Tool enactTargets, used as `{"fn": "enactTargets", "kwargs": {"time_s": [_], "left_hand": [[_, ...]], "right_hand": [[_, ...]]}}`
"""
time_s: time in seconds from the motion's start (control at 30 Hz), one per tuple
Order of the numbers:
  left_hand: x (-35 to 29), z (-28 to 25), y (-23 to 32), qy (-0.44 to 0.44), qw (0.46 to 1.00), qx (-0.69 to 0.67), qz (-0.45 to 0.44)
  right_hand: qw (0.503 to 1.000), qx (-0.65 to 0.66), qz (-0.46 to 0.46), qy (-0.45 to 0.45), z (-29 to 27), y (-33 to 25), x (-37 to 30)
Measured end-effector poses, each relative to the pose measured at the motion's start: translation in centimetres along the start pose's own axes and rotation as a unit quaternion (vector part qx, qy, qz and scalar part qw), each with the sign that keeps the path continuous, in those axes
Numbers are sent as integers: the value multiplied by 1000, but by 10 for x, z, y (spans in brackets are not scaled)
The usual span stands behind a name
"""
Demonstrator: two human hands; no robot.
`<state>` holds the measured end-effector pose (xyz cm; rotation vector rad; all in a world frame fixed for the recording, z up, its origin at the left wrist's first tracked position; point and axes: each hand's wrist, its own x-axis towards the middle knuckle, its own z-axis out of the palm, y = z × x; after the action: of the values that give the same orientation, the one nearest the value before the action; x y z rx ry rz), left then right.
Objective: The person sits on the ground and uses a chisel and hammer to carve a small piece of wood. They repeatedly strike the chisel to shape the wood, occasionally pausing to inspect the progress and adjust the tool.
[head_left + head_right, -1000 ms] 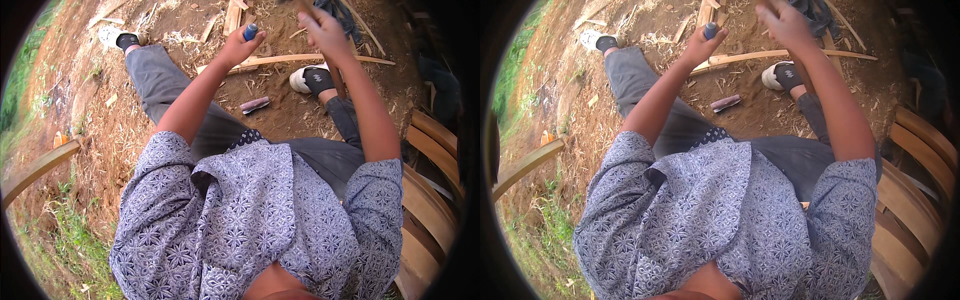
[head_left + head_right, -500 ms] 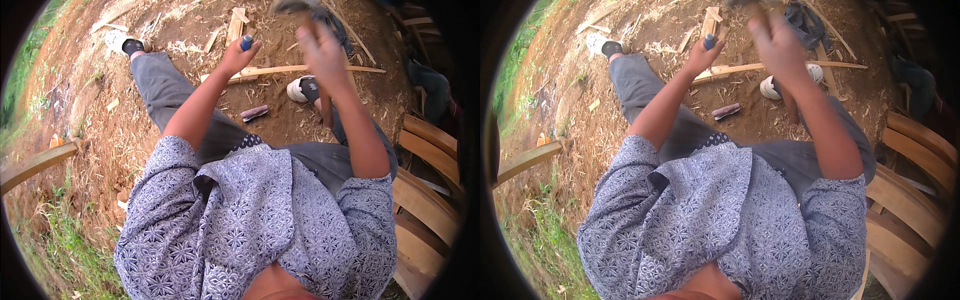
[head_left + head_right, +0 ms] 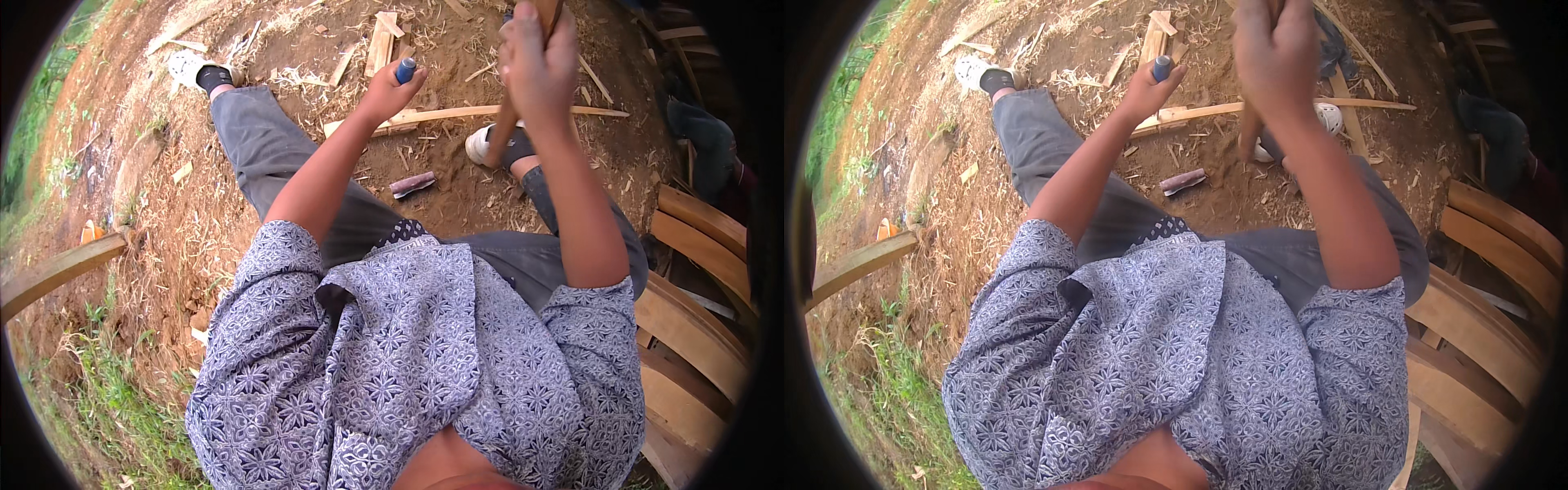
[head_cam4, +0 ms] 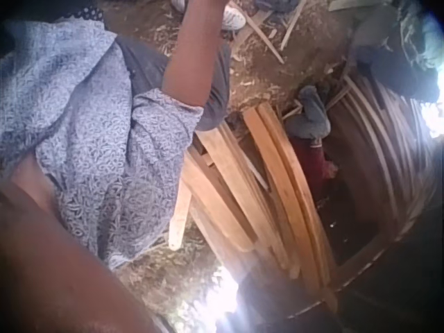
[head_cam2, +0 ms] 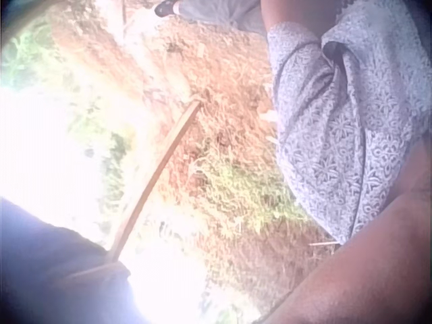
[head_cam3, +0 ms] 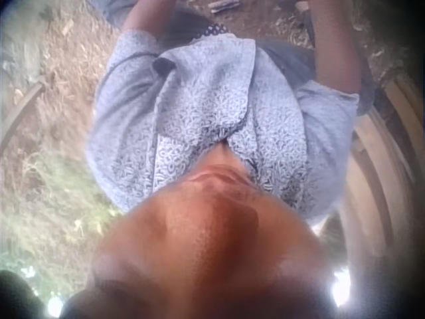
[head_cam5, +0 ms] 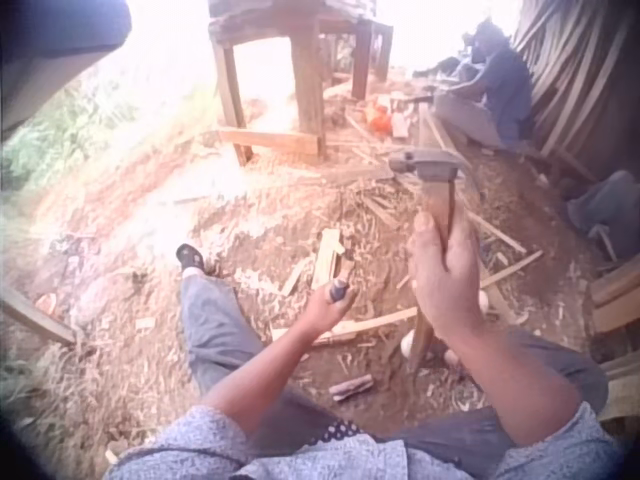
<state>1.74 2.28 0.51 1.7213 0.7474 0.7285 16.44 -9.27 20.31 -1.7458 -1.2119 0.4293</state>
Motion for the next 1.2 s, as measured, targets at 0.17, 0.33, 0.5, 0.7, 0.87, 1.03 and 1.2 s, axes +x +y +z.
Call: {"fn": "enactTargets", "kwargs": {"time_s": [0.17, 0.33, 0.5, 0.7, 0.87, 1.03, 1.2], "left_hand": [[12, -2, -4, -2, 1000, -9, -7], [8, 10, -5, -16, 1000, -3, 7], [4, 5, -2, -7, 999, 33, 0], [6, 13, -9, -3, 999, -8, 38], [7, 10, -7, -27, 1000, 3, 5], [12, 10, -8, -7, 1000, 8, -12], [20, 7, -23, -8, 998, -45, -53]], "right_hand": [[972, -171, -41, -154, 11, 48, -4], [999, -24, -28, 5, 15, 23, -11], [987, -130, -78, -48, 13, 37, 3], [988, -104, -21, -109, 16, 45, -13], [997, 54, -21, 52, 29, 40, -21], [993, -32, 91, -64, 33, 117, -16], [956, -122, 215, -160, 90, 183, -48]]}}
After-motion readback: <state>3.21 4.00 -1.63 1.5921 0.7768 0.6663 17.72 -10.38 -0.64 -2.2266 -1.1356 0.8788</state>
